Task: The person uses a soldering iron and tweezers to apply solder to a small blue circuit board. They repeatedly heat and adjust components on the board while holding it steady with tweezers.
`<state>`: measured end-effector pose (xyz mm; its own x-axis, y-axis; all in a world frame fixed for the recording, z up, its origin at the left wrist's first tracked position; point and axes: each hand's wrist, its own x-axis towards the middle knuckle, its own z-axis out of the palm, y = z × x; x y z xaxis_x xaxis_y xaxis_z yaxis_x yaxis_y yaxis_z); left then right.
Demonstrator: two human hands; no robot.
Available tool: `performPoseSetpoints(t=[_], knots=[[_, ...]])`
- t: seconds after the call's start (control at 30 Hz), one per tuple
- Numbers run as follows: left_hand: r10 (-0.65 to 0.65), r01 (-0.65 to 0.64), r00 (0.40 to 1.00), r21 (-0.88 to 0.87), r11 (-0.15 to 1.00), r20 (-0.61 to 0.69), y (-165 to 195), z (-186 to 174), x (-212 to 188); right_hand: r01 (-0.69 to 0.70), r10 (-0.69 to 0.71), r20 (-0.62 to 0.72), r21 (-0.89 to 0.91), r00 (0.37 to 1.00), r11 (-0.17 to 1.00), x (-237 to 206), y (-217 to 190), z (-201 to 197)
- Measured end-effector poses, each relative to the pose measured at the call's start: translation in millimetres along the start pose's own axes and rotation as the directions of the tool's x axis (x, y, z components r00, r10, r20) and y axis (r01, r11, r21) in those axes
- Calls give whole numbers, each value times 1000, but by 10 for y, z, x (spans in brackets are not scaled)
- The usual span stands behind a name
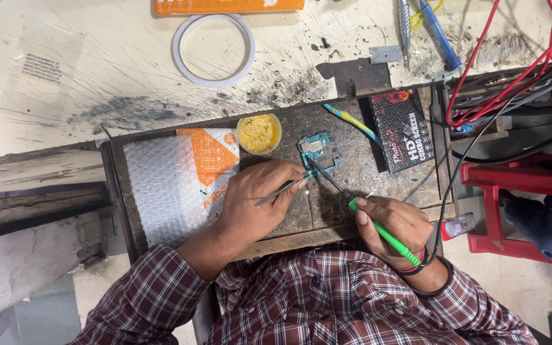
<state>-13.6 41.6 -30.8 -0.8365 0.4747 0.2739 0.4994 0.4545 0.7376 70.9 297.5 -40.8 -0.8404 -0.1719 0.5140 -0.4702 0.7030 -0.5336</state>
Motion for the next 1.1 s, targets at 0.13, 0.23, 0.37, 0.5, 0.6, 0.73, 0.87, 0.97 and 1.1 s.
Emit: performPoseSetpoints(t=[0.13, 0.23, 0.37, 0.5, 0.6, 0.73, 0.87, 0.97, 1.1], knots=[[0, 0, 1000, -4, 1000, -2, 2, 3, -4, -6, 6, -16, 16, 1000, 1000, -8, 6, 11], [6, -6, 1000, -3, 1000, -12, -2, 1, -7, -4, 4, -23, 16, 1000, 1000, -14, 5, 14], [1, -1, 1000, -6, 1000, -8, -7, 10, -6, -14, 14, -19, 19, 1000, 1000, -18, -3, 8], [-3, 3, 1000, 4, 1000, 5, -17, 18, -18, -14, 14, -17, 23, 1000, 1000, -17, -12, 5], [-15, 15, 1000, 14, 1000, 22, -31, 33, -13, -8, 9, -20, 37, 1000, 999, -10, -10, 10], [-5, 5, 1000, 15, 1000, 13, -36, 37, -19, -13, 14, -25, 27, 1000, 1000, -15, -18, 8], [-16, 15, 1000, 15, 1000, 21, -36, 34, -17, -3, 3, -16, 5, 1000, 1000, -11, -11, 10], [-8, 8, 1000, 8, 1000, 11, -34, 25, -20, 2, -2, -12, 6, 1000, 1000, -8, -8, 7], [6, -6, 1000, 9, 1000, 1, -32, 22, -23, 6, -5, -3, 25, 1000, 1000, -1, -4, 17]])
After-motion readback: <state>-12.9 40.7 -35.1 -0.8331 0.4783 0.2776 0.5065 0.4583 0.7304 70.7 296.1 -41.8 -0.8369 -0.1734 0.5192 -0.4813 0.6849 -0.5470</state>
